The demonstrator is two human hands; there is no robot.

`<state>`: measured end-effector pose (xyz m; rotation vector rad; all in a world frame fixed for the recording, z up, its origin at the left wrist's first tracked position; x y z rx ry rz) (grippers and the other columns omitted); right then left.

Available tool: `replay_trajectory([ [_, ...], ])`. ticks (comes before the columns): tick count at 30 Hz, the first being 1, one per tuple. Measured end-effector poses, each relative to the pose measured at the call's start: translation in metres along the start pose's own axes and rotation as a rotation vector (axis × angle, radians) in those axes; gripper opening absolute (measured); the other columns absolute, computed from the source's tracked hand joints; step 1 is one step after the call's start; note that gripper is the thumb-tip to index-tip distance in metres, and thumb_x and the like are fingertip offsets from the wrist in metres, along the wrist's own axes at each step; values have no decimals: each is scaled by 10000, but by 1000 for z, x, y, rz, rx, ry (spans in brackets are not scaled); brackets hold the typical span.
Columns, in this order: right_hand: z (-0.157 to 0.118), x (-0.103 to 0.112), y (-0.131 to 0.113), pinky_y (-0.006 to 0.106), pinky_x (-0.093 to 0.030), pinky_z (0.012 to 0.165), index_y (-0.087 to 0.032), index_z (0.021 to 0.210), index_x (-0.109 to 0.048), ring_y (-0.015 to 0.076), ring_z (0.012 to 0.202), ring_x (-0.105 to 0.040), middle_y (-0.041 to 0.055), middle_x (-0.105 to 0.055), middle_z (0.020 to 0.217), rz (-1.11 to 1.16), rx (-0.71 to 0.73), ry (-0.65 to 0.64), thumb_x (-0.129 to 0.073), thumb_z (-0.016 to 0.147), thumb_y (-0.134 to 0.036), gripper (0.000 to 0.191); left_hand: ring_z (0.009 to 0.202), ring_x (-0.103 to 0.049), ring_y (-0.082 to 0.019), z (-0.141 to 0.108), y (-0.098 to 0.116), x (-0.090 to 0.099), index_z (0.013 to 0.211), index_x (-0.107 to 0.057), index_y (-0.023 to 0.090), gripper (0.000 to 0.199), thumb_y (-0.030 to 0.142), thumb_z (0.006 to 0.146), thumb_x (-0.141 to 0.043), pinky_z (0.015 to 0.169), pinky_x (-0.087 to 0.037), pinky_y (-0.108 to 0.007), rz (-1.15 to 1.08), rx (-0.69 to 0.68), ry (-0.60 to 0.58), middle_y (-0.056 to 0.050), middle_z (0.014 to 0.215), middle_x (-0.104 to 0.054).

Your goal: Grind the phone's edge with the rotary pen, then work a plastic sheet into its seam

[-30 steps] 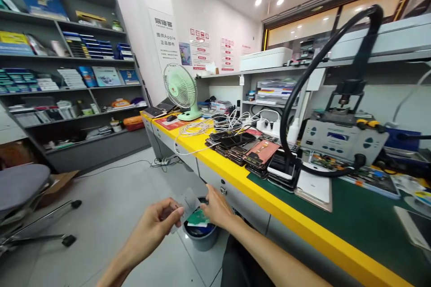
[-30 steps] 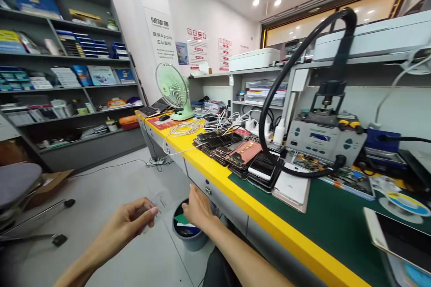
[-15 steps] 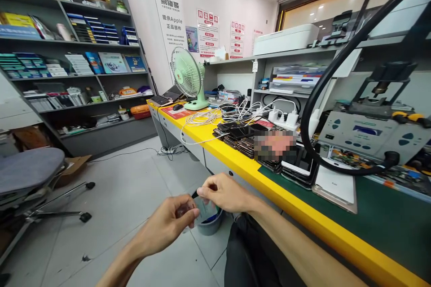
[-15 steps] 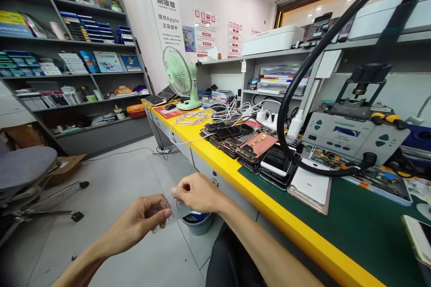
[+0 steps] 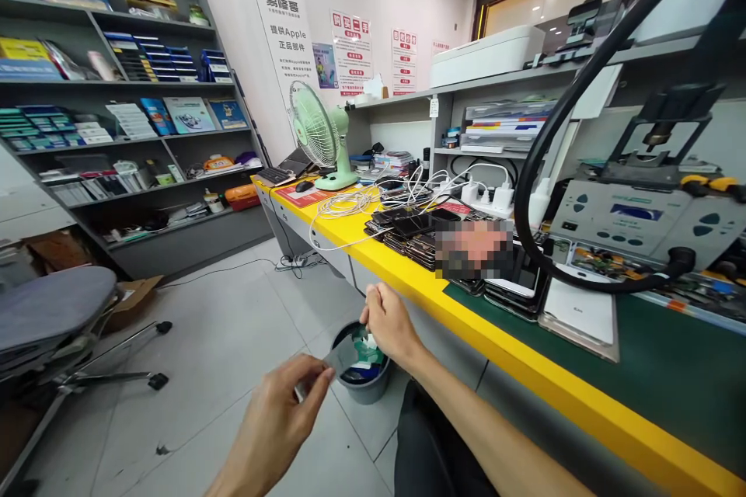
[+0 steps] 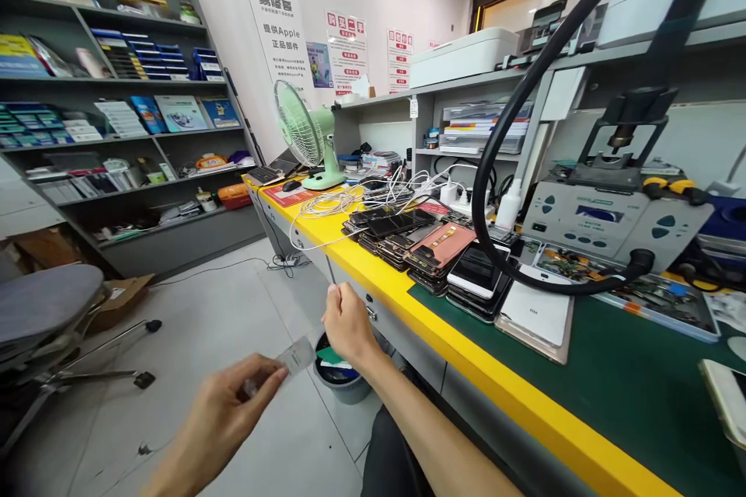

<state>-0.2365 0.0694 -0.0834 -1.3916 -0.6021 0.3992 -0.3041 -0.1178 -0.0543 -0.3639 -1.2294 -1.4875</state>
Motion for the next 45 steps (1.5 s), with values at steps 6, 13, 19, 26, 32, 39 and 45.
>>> replay_trajectory([
  [6, -24, -7, 2, 226, -485, 503, -141, 902, -637, 91, 512, -554, -42, -578, 661, 267, -142, -135, -524, 1039, -527, 425, 779, -624, -163, -5, -5, 15, 1069, -746, 245, 292, 32, 879, -690, 609, -434, -241, 362, -429, 497, -17, 856, -746],
  [13, -72, -31, -7, 237, -484, 434, -117, 800, -662, 128, 498, -618, 16, -625, 651, 506, -247, -402, -669, 800, -754, 637, 810, -597, -233, -13, 9, 18, 1047, -755, 132, 421, -98, 698, -806, 683, -514, -334, 533, -682, 623, -111, 862, -744],
  [19, -77, -36, -13, 270, -539, 500, -119, 712, -636, 147, 458, -647, 38, -665, 576, 510, -162, -458, -745, 730, -750, 641, 812, -595, -247, -14, 13, 21, 1062, -756, 94, 436, -100, 676, -812, 661, -541, -354, 545, -752, 582, -130, 888, -755],
  [26, -81, -25, -9, 313, -586, 582, -94, 775, -689, 192, 544, -719, 79, -718, 650, 537, -143, -563, -766, 763, -688, 599, 835, -607, -253, -18, 14, 21, 1090, -755, 89, 421, -91, 711, -786, 675, -552, -363, 534, -792, 547, -139, 914, -753],
  [32, -80, -17, -7, 289, -580, 564, -69, 759, -748, 155, 542, -680, 71, -702, 676, 615, -191, -464, -868, 726, -522, 470, 831, -622, -260, -18, 12, 16, 1088, -760, 90, 423, -93, 708, -789, 688, -545, -371, 540, -789, 571, -146, 923, -750],
  [39, -74, -17, -1, 241, -549, 532, -142, 823, -646, 108, 562, -631, 14, -652, 740, 738, -303, -317, -830, 731, -572, 476, 851, -643, -250, -22, 9, 21, 1081, -761, 103, 373, -90, 763, -731, 727, -552, -366, 560, -785, 575, -139, 921, -749],
  [45, -65, -20, -13, 207, -460, 420, -128, 798, -673, 134, 592, -639, 44, -662, 763, 612, -236, -357, -763, 771, -633, 514, 859, -620, -257, -27, 13, 28, 1054, -776, 119, 358, -91, 769, -728, 735, -526, -375, 583, -812, 535, -136, 932, -763],
])
Point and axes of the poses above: each hand's wrist, its own z-axis towards the middle knuckle, its own x-axis out of the back of the hand, y = z × x, the point moved 5 cm from there along z, towards the middle knuckle
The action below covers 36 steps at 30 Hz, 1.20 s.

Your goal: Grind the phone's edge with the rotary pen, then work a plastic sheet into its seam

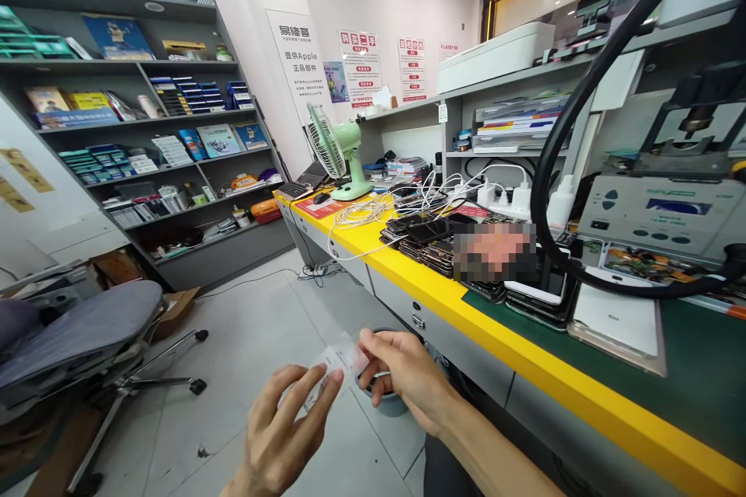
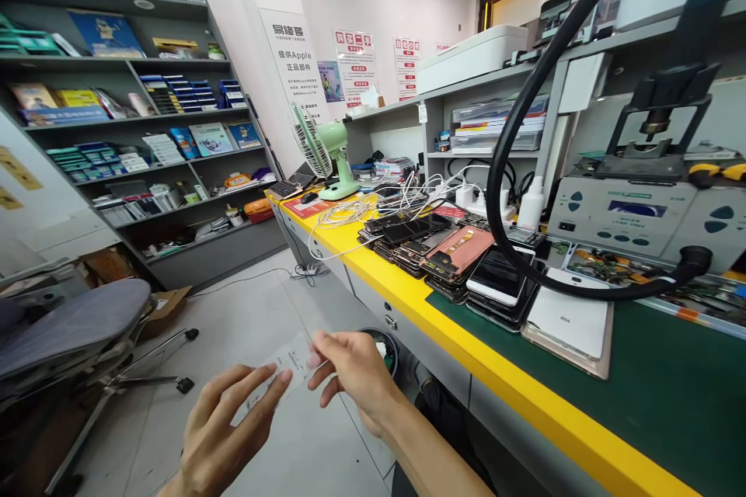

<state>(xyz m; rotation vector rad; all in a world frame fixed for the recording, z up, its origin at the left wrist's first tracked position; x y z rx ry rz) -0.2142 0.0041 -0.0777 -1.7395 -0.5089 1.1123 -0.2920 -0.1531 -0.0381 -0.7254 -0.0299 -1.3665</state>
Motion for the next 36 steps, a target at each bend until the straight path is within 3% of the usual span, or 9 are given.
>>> replay_trajectory([
  [5, 3, -7, -14, 184, -400, 411, -137, 675, -654, 113, 570, -594, 17, -634, 663, -169, 69, -90, -765, 800, -499, 398, 855, -606, -263, 2, -1, 9, 1057, -777, 128, 371, -103, 775, -710, 732, -503, -400, 0, -16, -26, -129, 931, -781],
  [10, 7, -10, -9, 199, -408, 414, -156, 685, -618, 108, 519, -570, -14, -606, 611, -256, 85, -124, -730, 836, -487, 381, 863, -604, -262, -1, 0, 10, 1058, -781, 134, 379, -112, 786, -686, 747, -489, -406, 2, -30, -49, -109, 923, -798],
  [14, 14, -15, 5, 190, -360, 409, -181, 768, -544, 66, 406, -478, -60, -585, 565, -269, 105, 20, -606, 975, -462, 354, 855, -601, -260, -4, 3, 5, 1058, -780, 129, 344, -81, 802, -689, 735, -476, -398, 12, -24, -50, -95, 908, -801],
  [17, 24, -20, 16, 180, -353, 401, -159, 876, -585, 51, 384, -433, -80, -554, 589, -258, 59, 135, -543, 1049, -422, 318, 840, -603, -260, -4, 4, 2, 1068, -770, 109, 341, -78, 794, -694, 706, -463, -388, 16, -19, -58, -88, 888, -800],
  [26, 54, -32, 47, 323, -604, 715, -138, 1156, -652, 161, 816, -690, 53, -694, 1036, -215, -66, 329, -622, 1023, -370, 270, 789, -623, -228, -9, -3, -4, 1059, -765, 145, 337, -60, 794, -726, 695, -449, -357, -12, 64, -79, -43, 857, -801],
  [29, 67, -19, 49, 399, -603, 839, -157, 1229, -642, 215, 980, -692, 82, -676, 1189, -212, -69, 395, -630, 1016, -368, 300, 757, -628, -192, -16, -3, -2, 1058, -784, 218, 363, -33, 797, -748, 681, -445, -325, -100, 204, -64, -2, 852, -809],
  [31, 77, -3, 46, 426, -596, 877, -166, 1268, -629, 232, 1035, -682, 94, -658, 1247, -221, -87, 435, -631, 1015, -365, 322, 743, -634, -168, -22, -8, 3, 1014, -802, 282, 352, 1, 808, -757, 688, -460, -302, -184, 379, -31, 28, 834, -808],
  [35, 90, 23, 38, 435, -598, 877, -164, 1294, -613, 235, 1045, -682, 101, -651, 1261, -291, -103, 417, -640, 1010, -358, 345, 602, -615, -142, -41, -33, 8, 926, -806, 254, 79, 212, 890, -748, 606, -503, -284, -408, 955, 54, 8, 706, -743],
  [36, 91, 26, 36, 430, -600, 870, -163, 1292, -614, 231, 1036, -684, 100, -654, 1255, -321, -99, 399, -640, 1011, -357, 342, 565, -606, -144, -46, -39, 6, 936, -800, 223, 100, 291, 912, -730, 549, -499, -282, -485, 1114, 69, -5, 684, -723],
])
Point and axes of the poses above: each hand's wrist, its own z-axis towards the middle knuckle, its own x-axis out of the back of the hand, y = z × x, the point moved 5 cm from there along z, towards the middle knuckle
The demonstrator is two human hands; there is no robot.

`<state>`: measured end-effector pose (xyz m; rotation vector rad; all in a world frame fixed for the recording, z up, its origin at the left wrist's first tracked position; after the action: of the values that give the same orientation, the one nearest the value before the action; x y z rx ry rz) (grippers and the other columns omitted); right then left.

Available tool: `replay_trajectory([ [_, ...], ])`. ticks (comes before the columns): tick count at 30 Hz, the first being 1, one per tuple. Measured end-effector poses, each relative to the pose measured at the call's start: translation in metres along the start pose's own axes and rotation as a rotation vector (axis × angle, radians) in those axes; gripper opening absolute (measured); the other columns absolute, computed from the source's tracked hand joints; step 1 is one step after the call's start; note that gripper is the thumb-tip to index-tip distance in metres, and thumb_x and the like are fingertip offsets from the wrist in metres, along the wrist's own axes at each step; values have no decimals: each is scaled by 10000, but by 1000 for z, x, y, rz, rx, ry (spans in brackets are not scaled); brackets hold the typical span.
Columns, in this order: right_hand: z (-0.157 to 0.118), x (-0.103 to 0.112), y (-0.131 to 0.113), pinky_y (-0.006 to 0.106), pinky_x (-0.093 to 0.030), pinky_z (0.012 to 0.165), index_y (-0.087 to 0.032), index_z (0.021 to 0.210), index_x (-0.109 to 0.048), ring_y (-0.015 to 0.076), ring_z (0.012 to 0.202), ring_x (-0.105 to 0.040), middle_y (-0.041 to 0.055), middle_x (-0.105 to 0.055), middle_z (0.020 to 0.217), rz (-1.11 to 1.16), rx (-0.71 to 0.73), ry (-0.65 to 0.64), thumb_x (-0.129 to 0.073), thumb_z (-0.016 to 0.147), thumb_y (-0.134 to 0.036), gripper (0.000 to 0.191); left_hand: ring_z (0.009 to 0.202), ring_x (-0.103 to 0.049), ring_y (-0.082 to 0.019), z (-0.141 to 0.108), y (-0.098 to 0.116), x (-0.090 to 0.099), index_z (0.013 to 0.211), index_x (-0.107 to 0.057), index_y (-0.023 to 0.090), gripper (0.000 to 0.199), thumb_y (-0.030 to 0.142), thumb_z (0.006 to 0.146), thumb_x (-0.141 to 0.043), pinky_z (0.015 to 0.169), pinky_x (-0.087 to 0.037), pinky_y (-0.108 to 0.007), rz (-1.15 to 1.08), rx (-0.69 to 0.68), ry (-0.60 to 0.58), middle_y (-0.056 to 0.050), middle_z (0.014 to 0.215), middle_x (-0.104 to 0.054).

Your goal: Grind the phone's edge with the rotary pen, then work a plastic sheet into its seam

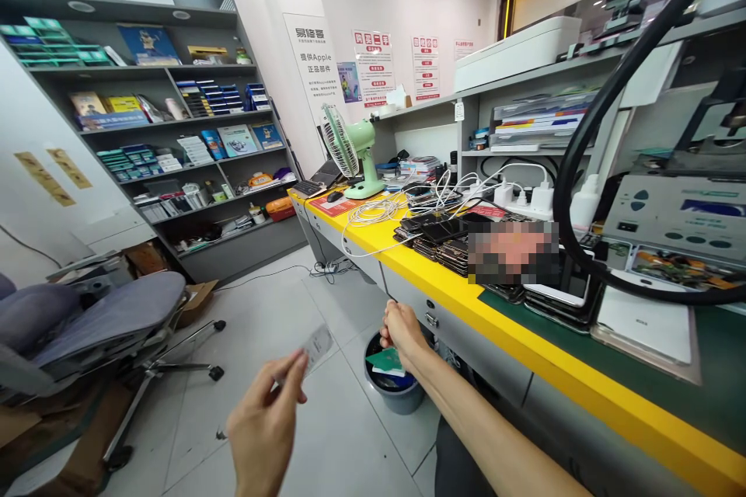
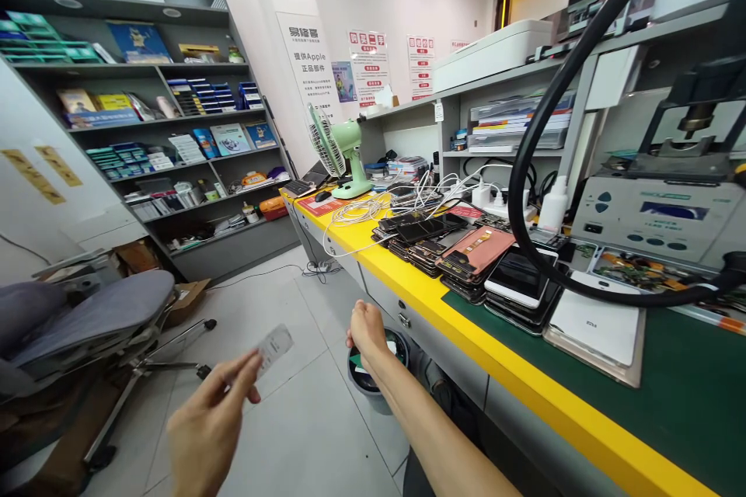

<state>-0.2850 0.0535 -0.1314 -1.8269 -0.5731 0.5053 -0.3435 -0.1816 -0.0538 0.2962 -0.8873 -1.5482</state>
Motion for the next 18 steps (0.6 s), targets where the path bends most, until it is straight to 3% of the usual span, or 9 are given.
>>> replay_trajectory([
  [3, 2, 4, -5, 420, -602, 859, -160, 1270, -626, 228, 1019, -688, 93, -662, 1233, -107, 68, -38, -637, 1012, -363, 329, 612, -648, -184, 5, -18, -7, 969, -789, 154, 339, 466, 933, -662, 463, -506, -289, -258, 404, -16, -70, 765, -730],
  [7, 3, 10, -12, 448, -586, 909, -167, 1284, -624, 247, 1078, -672, 97, -646, 1279, -245, 213, -64, -648, 1005, -345, 332, 714, -649, -180, 0, -21, -22, 988, -789, 144, 385, 500, 885, -686, 503, -542, -293, -516, 707, -65, -120, 961, -722],
  [11, 0, 17, -16, 445, -589, 905, -175, 1306, -610, 237, 1064, -677, 101, -645, 1281, -325, 331, -84, -641, 1011, -336, 338, 732, -617, -161, -6, -16, -28, 1040, -777, 154, 414, 521, 872, -684, 506, -530, -280, -618, 812, -89, -117, 1050, -701],
  [14, -18, 17, -21, 445, -602, 889, -175, 1380, -565, 249, 1077, -686, 115, -640, 1309, -364, 438, -152, -649, 1003, -306, 408, 742, -616, -165, -9, -14, -33, 1114, -751, 147, 470, 549, 887, -660, 508, -526, -281, -613, 823, -128, -117, 1037, -702],
  [16, -40, 13, -28, 477, -574, 968, -193, 1523, -440, 301, 1239, -626, 160, -555, 1457, -403, 563, -222, -702, 927, -192, 651, 755, -626, -169, -10, -14, -34, 1173, -722, 146, 512, 577, 920, -611, 524, -535, -287, -572, 801, -160, -119, 1039, -707],
  [18, -66, 7, -37, 520, -443, 1138, -224, 1617, -303, 342, 1455, -429, 180, -383, 1618, -459, 725, -276, -716, 812, -67, 918, 757, -644, -169, -11, -13, -35, 1203, -695, 142, 549, 606, 968, -523, 535, -546, -294, -501, 746, -207, -121, 1046, -713],
])
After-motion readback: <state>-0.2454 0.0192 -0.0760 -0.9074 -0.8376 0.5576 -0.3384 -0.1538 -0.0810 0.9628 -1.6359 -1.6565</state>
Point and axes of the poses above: each hand's wrist, its own z-axis towards the middle knuckle, its own x-axis out of the back of the hand, y = z × x, the point moved 5 cm from there along z, towards the middle knuckle
